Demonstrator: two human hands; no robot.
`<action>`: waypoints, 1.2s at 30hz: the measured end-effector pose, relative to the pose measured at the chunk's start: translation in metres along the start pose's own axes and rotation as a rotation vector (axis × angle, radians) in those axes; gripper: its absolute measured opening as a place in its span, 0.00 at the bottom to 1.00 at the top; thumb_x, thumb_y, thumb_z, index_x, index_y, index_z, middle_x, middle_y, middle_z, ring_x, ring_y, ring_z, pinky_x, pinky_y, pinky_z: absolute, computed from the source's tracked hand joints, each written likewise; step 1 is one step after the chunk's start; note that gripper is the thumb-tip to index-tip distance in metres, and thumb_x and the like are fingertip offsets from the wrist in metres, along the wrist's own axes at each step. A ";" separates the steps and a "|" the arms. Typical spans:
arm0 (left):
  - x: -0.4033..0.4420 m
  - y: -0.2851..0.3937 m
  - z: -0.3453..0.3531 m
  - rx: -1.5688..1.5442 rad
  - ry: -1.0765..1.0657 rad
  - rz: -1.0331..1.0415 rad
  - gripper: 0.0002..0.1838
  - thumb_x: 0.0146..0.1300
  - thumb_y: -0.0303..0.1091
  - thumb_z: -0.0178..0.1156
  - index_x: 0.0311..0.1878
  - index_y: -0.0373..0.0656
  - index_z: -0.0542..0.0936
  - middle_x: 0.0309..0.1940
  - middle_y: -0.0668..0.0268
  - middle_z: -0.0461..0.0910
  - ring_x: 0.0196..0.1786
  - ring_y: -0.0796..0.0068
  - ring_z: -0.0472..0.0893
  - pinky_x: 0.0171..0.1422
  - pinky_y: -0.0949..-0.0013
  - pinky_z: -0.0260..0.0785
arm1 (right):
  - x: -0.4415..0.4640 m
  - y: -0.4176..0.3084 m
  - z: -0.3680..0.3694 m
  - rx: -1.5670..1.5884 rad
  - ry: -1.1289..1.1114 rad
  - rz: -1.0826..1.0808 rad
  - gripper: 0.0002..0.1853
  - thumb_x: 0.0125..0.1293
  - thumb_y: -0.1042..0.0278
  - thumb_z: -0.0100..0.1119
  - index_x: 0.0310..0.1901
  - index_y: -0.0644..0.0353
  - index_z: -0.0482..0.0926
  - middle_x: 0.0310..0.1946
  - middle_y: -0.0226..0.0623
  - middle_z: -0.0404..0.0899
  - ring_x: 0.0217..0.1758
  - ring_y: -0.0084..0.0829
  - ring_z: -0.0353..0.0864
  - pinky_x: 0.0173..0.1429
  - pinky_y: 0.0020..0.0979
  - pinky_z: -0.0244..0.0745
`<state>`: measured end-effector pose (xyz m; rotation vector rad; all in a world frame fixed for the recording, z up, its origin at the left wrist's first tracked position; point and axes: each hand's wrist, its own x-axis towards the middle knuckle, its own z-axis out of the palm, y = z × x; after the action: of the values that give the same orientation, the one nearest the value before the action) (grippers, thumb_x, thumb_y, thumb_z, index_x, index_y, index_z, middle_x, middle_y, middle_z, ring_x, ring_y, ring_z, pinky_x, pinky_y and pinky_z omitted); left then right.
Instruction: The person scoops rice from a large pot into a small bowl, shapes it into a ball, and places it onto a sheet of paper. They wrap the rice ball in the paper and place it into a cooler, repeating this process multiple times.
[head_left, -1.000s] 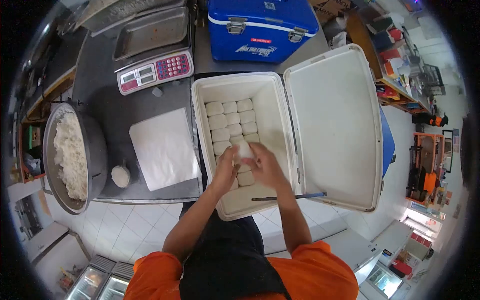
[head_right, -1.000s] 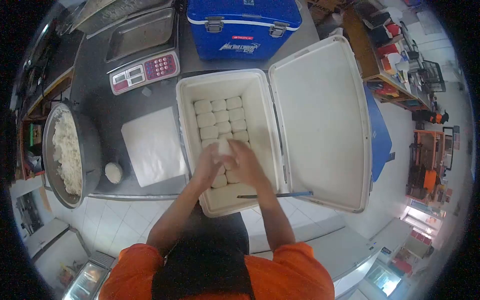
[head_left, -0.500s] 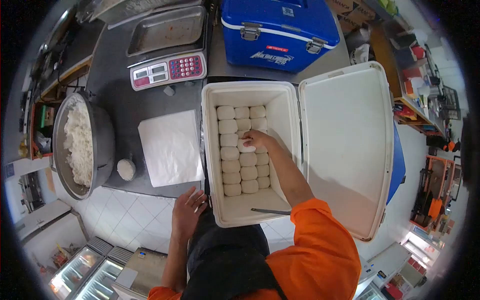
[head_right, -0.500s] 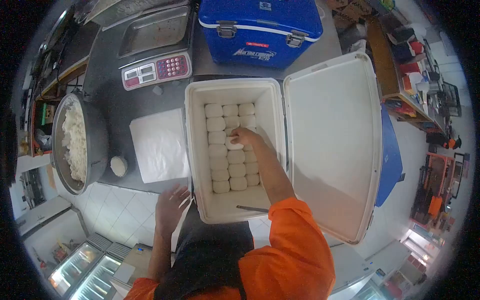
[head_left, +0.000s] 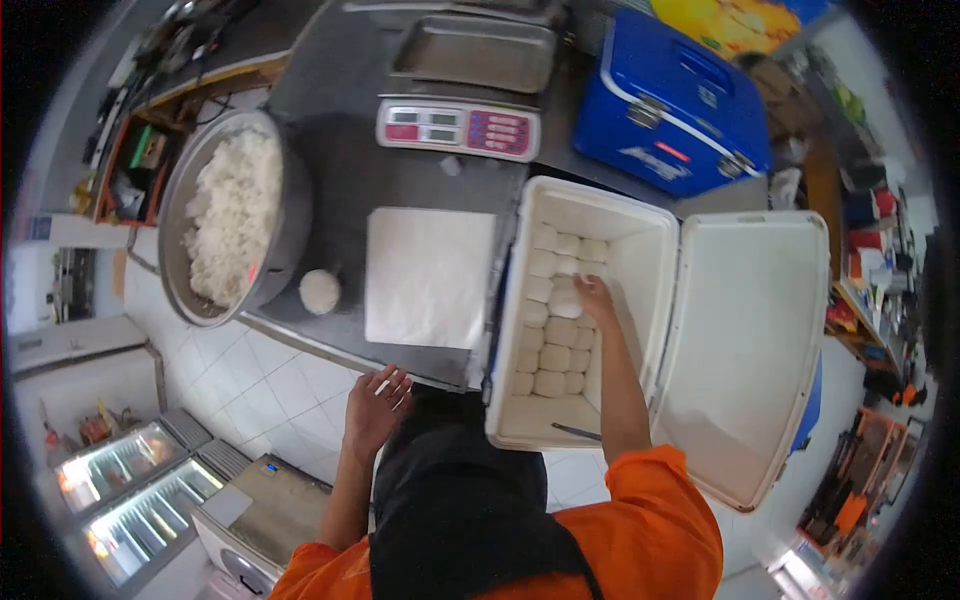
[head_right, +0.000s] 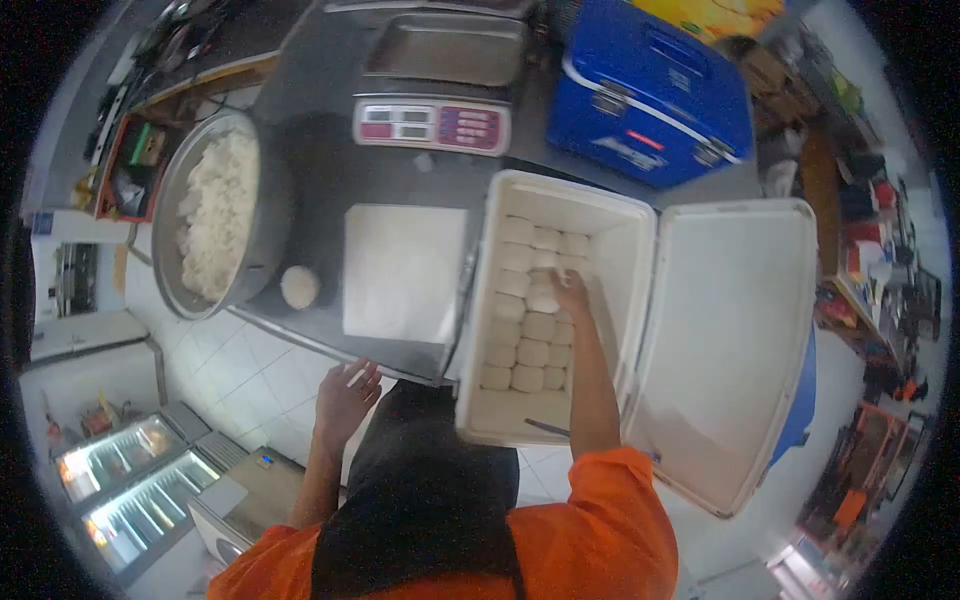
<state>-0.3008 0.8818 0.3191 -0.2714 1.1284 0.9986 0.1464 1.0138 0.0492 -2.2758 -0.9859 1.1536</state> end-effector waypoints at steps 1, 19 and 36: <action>0.001 0.012 -0.008 -0.043 0.017 0.021 0.21 0.74 0.44 0.46 0.59 0.38 0.72 0.52 0.59 0.76 0.57 0.62 0.76 0.64 0.58 0.69 | -0.013 -0.017 -0.003 -0.057 0.123 -0.151 0.27 0.67 0.48 0.64 0.54 0.66 0.78 0.45 0.42 0.83 0.49 0.36 0.81 0.53 0.34 0.75; 0.103 0.184 -0.131 0.100 0.149 0.232 0.13 0.72 0.41 0.48 0.47 0.42 0.74 0.39 0.64 0.77 0.43 0.69 0.77 0.52 0.63 0.70 | -0.271 -0.298 0.319 -0.150 -0.099 -0.898 0.60 0.39 0.58 0.83 0.69 0.69 0.52 0.64 0.57 0.65 0.66 0.54 0.67 0.71 0.49 0.60; 0.170 0.083 0.070 1.367 -0.340 1.004 0.24 0.71 0.50 0.57 0.62 0.44 0.75 0.57 0.50 0.77 0.57 0.49 0.76 0.61 0.51 0.69 | -0.330 -0.213 0.109 0.079 0.350 -0.583 0.60 0.49 0.57 0.81 0.73 0.67 0.45 0.69 0.49 0.56 0.65 0.41 0.68 0.61 0.43 0.71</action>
<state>-0.3095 1.0621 0.2296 1.6231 1.3786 0.8094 -0.1650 0.9153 0.2939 -1.8464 -1.3024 0.5186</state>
